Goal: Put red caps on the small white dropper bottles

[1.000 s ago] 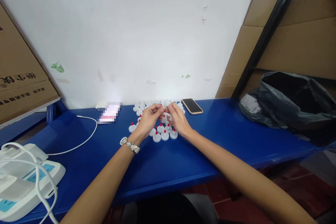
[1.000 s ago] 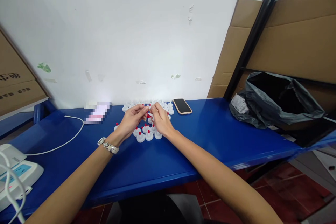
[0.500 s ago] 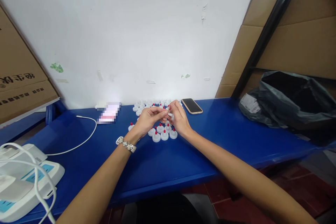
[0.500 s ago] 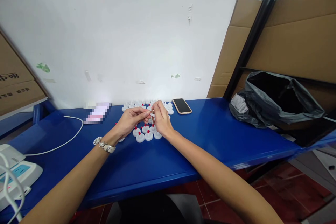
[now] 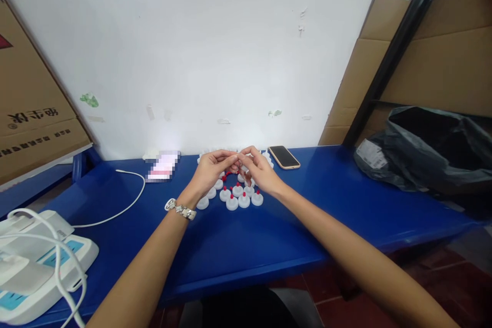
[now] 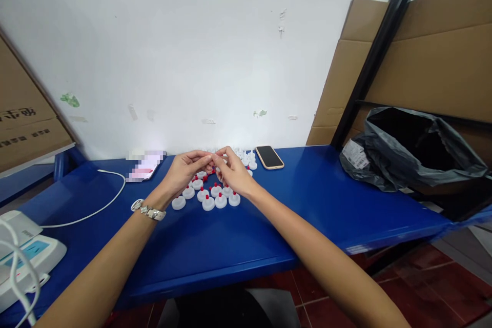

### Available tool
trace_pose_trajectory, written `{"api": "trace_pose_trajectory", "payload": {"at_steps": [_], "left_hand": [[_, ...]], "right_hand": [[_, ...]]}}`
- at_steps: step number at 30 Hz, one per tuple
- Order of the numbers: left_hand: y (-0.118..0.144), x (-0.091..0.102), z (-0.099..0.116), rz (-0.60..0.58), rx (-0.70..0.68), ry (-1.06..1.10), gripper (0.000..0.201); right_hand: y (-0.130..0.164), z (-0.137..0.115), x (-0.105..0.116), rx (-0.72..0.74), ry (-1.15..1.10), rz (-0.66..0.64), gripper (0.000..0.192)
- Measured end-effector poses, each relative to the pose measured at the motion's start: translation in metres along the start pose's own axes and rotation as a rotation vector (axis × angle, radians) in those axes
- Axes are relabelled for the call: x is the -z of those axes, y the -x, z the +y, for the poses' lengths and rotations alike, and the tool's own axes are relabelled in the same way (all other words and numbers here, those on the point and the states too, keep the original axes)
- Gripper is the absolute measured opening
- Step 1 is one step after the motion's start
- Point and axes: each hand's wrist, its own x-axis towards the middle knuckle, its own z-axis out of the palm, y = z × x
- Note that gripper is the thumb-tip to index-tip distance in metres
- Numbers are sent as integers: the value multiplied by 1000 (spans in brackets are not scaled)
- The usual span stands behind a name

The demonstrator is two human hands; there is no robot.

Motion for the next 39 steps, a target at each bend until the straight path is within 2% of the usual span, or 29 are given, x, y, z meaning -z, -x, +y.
{"api": "trace_pose_trajectory", "payload": {"at_steps": [2, 4, 6, 8, 10, 12, 14, 17, 22, 25, 34, 39], "left_hand": [[-1, 7, 1, 41, -22, -17, 34], [0, 13, 4, 82, -47, -123, 35], [2, 18, 7, 109, -75, -349, 35], [5, 23, 8, 88, -116, -602, 34], [6, 27, 7, 31, -144, -772, 31], [6, 31, 3, -16, -144, -850, 29], [6, 32, -1, -31, -128, -877, 29], [6, 33, -3, -35, -119, -883, 30], [8, 35, -3, -25, -122, -907, 30], [7, 36, -4, -25, -132, -914, 29], [5, 44, -7, -72, -83, -918, 21], [7, 44, -3, -77, -91, -892, 22]], "right_hand": [[-6, 2, 7, 25, 10, -3, 37], [-14, 5, 17, 87, 100, 46, 34], [-23, 8, 26, 145, 295, 130, 30], [-34, 12, 31, 150, 502, 187, 27], [-47, 16, 32, 87, 594, 155, 25], [-61, 22, 29, 15, 570, 80, 23], [-74, 28, 24, -15, 569, 37, 17], [-89, 36, 17, -52, 705, 2, 13], [-99, 42, 16, -104, 1059, -47, 18], [-99, 44, 19, -117, 1154, -63, 21], [-98, 43, 20, -98, 1131, -88, 19], [-75, 36, 19, -25, 1028, 13, 23]]}}
